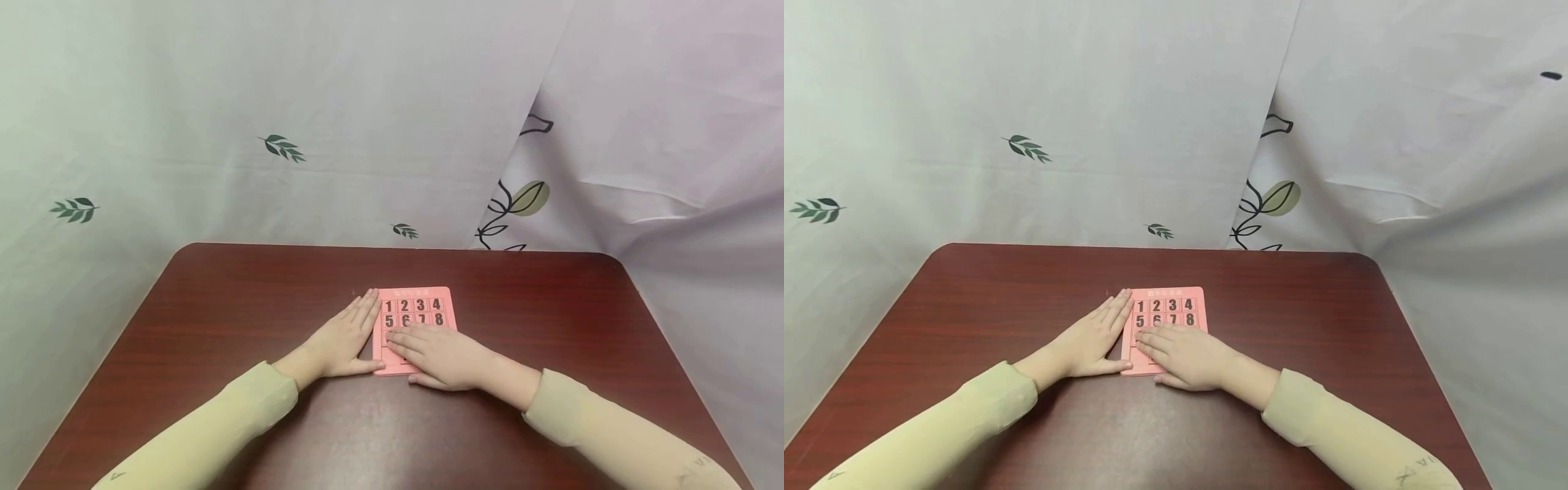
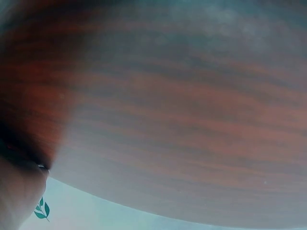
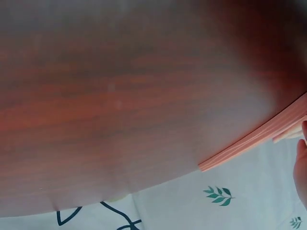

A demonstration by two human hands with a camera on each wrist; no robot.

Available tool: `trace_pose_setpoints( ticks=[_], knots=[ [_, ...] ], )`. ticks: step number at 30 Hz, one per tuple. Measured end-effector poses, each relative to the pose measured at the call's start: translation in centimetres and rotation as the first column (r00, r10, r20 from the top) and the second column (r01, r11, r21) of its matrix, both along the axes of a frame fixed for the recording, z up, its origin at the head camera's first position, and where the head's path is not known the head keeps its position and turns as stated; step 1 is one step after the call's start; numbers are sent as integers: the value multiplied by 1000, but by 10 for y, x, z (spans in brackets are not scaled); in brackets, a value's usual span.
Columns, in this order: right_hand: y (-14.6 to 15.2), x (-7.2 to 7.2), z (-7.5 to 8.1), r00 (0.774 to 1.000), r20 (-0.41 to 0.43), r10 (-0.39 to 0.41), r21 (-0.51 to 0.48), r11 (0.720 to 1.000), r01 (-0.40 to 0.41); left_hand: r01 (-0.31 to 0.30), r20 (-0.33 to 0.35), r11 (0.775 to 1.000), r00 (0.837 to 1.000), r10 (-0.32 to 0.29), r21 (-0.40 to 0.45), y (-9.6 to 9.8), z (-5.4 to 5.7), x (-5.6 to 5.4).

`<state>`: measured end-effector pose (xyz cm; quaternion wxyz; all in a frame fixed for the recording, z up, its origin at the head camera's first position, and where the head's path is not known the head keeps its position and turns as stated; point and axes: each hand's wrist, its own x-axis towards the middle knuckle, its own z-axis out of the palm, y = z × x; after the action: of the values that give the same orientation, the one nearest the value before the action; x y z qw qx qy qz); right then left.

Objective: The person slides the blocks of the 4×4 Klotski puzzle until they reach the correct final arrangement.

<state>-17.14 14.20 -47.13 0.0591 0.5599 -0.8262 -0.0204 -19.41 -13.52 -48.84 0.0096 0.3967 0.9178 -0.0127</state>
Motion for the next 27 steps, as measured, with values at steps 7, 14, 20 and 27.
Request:
trace_pose_setpoints(
  ticks=[7,14,20,27],
  knots=[
    [2,0,2,999,31,-13,-20,1000,13,-4,-5,1000,1000,4,-13,0,1,0],
    [25,14,2,999,-27,31,-75,997,-33,1,2,1000,1000,-1,3,1,1,0],
    [41,21,-3,996,-72,54,-100,993,-61,-5,-12,1000,1000,5,3,-1,1,-1],
    [29,20,-4,997,-43,66,-90,993,-70,-6,-2,1000,1000,6,1,0,-2,-1]
  ],
)
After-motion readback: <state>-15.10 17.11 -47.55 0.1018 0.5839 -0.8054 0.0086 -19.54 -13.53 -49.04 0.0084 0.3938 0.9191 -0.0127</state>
